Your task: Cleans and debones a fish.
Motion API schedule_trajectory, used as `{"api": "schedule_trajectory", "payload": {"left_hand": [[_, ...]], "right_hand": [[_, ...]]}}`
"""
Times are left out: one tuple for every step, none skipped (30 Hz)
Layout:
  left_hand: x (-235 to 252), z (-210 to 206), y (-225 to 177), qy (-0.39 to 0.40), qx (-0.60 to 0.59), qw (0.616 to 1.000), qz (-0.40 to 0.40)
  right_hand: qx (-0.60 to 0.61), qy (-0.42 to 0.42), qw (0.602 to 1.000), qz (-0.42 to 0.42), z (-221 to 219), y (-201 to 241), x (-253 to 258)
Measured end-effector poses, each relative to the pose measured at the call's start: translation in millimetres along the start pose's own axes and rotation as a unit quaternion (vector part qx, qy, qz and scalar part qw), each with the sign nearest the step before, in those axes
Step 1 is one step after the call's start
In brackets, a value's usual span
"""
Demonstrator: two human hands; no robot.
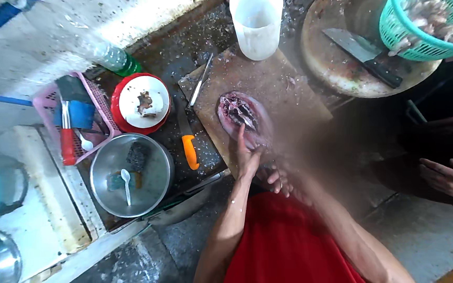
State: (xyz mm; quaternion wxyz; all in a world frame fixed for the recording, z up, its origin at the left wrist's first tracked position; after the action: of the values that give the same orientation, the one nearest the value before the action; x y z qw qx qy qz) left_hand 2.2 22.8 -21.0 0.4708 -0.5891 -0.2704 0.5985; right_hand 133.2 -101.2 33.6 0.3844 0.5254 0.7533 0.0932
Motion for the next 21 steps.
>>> {"api": "schedule_trajectory", "payload": {"left_hand": [[-1,0,-1,-0.004,0.007,1.0,-0.003],[-1,0,-2,-0.006,0.015,1.0,-0.008],[-1,-1,-3,-0.007,0.022,1.0,-0.015],[-2,-1,-4,-0.01,0.027,0.999,-0.02],[-2,-1,-4,-0.013,0.031,0.999,-0.022],[-2,-1,-4,-0.016,0.034,0.999,-0.023],[-2,-1,-4,-0.017,0.036,0.999,-0.023],[-2,-1,-4,-0.018,0.038,0.999,-0.022],[-2,-1,-3,-0.02,0.039,0.999,-0.021],[-2,-1,-3,-0.021,0.039,0.999,-0.021],[-2,-2,-3,-0.021,0.041,0.999,-0.022],[-2,-2,-4,-0.02,0.043,0.999,-0.022],[-2,-3,-3,-0.019,0.044,0.999,-0.02],[-2,-3,-3,-0.018,0.045,0.999,-0.019],[-2,-3,-4,-0.016,0.046,0.999,-0.018],[-1,-2,-3,-0.015,0.05,0.998,-0.018],[-1,-2,-3,-0.015,0.054,0.998,-0.017],[0,-3,-3,-0.018,0.055,0.998,-0.014],[0,-4,-3,-0.023,0.05,0.998,-0.01],[0,-4,-3,-0.029,0.038,0.999,-0.002],[1,-6,-2,-0.032,0.021,0.999,0.007]], "right_hand": [[0.008,-0.005,1.0,-0.009,-1,-2,2],[0.013,-0.009,1.0,-0.016,-2,-2,4],[0.017,-0.012,1.0,-0.022,-2,-3,6],[0.019,-0.014,0.999,-0.027,-3,-5,6],[0.019,-0.017,0.999,-0.031,-3,-6,7],[0.018,-0.019,0.999,-0.034,-4,-6,8],[0.017,-0.021,0.999,-0.038,-5,-5,9],[0.016,-0.024,0.999,-0.041,-5,-5,8],[0.015,-0.027,0.999,-0.044,-5,-5,8],[0.012,-0.028,0.998,-0.046,-6,-5,8],[0.009,-0.029,0.999,-0.044,-5,-5,9],[0.001,-0.03,0.999,-0.038,-5,-5,10],[-0.009,-0.028,0.999,-0.032,-4,-5,11],[-0.022,-0.026,0.999,-0.026,-5,-6,11],[-0.032,-0.025,0.999,-0.021,-5,-6,12],[-0.039,-0.025,0.999,-0.013,-6,-6,13],[-0.047,-0.025,0.999,-0.002,-6,-6,14],[-0.059,-0.026,0.998,0.011,-6,-6,13],[-0.077,-0.031,0.996,0.025,-7,-6,12],[-0.099,-0.036,0.994,0.035,-9,-7,10],[-0.121,-0.042,0.991,0.044,-11,-8,7]]}}
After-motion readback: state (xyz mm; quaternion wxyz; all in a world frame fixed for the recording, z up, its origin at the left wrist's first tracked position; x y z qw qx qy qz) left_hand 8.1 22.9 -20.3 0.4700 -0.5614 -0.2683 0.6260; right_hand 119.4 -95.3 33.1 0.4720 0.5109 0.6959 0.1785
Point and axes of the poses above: each hand's wrist, its own x-axis towards the middle knuckle, its own z-axis out of the back of the hand, y = z × x, the point moved 4 cm from there along x, towards the middle knuckle, and after that the axes turned 5 degrees about z, right-handed, at the moved point
